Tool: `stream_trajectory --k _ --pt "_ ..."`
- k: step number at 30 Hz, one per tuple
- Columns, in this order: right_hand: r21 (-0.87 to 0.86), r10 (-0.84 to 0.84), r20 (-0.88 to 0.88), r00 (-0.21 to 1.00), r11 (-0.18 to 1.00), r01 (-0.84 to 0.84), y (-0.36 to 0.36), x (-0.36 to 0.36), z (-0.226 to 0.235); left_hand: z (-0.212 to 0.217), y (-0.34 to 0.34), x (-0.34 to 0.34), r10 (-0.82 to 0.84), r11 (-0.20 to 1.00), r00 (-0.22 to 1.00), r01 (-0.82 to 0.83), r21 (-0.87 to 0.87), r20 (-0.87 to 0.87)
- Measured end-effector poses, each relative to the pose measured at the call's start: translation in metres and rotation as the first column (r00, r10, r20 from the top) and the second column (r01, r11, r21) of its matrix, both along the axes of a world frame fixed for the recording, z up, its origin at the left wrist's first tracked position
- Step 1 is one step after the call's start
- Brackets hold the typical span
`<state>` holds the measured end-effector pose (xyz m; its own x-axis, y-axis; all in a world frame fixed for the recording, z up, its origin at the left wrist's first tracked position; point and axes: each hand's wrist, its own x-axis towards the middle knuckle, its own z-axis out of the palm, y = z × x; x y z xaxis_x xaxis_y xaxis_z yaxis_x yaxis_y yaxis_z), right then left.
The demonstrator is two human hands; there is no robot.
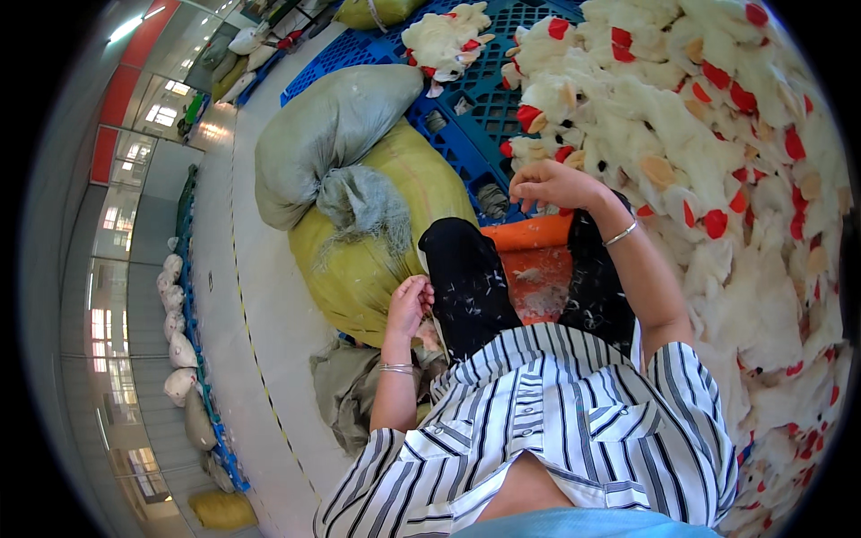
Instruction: The person assembles a white stuffed animal by hand, inserting red fabric pieces into the feet and adjusting the head and body. The person handles the plush toy repeatedly, turning it over and manipulating its limbs and head to ensure the parts are properly positioned.
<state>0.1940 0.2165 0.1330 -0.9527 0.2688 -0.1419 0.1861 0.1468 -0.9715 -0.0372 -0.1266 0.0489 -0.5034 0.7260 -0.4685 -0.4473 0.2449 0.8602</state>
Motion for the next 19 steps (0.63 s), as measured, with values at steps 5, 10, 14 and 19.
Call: stream_trajectory --k 5,10,14,19 --pt "-0.03 0.048 0.066 0.997 0.998 -0.046 0.017 -0.044 -0.01 0.003 0.023 -0.045 0.006 0.998 0.997 -0.011 -0.062 -0.071" --pt "-0.06 0.057 0.089 0.994 0.997 -0.052 0.058 -0.087 -0.065 0.008 0.104 -0.127 -0.123 0.978 0.946 0.064 -0.199 -0.3" --pt "0.143 -0.058 0.258 0.964 0.989 0.021 0.078 -0.101 -0.091 -0.007 0.178 -0.227 -0.198 0.946 0.758 -0.02 -0.325 -0.622" --pt "0.315 0.055 0.118 0.991 0.945 -0.09 0.099 -0.109 -0.101 0.014 0.277 -0.362 -0.427 0.803 -0.003 -0.461 -0.378 -0.904"
